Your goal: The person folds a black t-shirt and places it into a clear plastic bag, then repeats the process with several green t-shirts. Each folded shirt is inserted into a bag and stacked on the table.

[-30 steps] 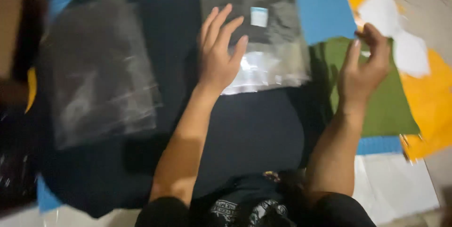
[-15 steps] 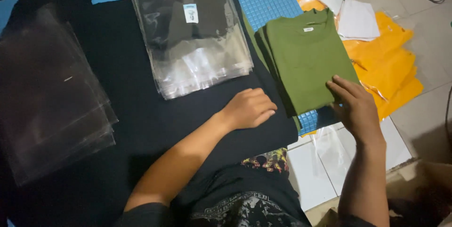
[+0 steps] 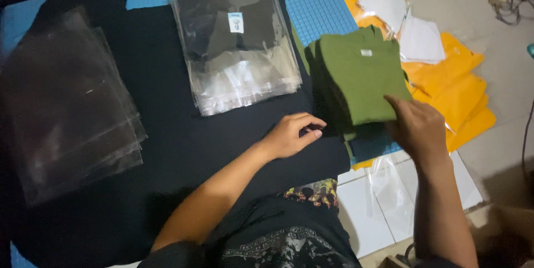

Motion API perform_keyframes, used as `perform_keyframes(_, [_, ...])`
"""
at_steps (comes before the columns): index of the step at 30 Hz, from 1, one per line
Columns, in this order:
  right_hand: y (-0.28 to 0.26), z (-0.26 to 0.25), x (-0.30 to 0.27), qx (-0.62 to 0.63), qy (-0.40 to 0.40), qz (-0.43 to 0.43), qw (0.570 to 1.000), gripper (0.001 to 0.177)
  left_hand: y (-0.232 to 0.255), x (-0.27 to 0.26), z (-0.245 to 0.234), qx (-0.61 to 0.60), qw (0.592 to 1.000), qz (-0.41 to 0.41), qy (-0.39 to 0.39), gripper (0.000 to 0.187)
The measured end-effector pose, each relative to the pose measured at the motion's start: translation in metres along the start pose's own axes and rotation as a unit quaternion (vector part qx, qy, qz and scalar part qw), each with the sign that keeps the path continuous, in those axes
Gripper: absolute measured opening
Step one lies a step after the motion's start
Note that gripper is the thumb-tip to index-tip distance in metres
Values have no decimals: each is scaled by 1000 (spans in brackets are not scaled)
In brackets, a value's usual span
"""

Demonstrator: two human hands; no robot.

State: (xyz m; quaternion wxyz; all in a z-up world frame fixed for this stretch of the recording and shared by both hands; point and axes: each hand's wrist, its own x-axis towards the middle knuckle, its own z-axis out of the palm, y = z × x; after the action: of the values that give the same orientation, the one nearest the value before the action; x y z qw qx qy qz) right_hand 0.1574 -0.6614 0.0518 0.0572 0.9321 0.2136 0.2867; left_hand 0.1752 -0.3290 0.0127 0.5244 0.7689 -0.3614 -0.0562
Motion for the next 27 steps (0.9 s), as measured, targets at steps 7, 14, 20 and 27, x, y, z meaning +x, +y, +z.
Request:
perform_keyframes(7, [-104, -52, 13, 178, -79, 6, 981, 55, 16, -68, 55, -518, 830, -209, -11, 58])
perform_keyframes(14, [-109, -28, 49, 334, -191, 132, 913, 33, 30, -97, 96, -499, 801, -259, 206, 46])
perform_keyframes(20, [-23, 72, 73, 111, -171, 82, 976, 49, 37, -84, 107, -433, 796, -320, 277, 57])
perform_keyframes(27, [-21, 27, 101, 392, -408, 195, 801, 35, 60, -100, 55, -315, 832, -384, 248, 41])
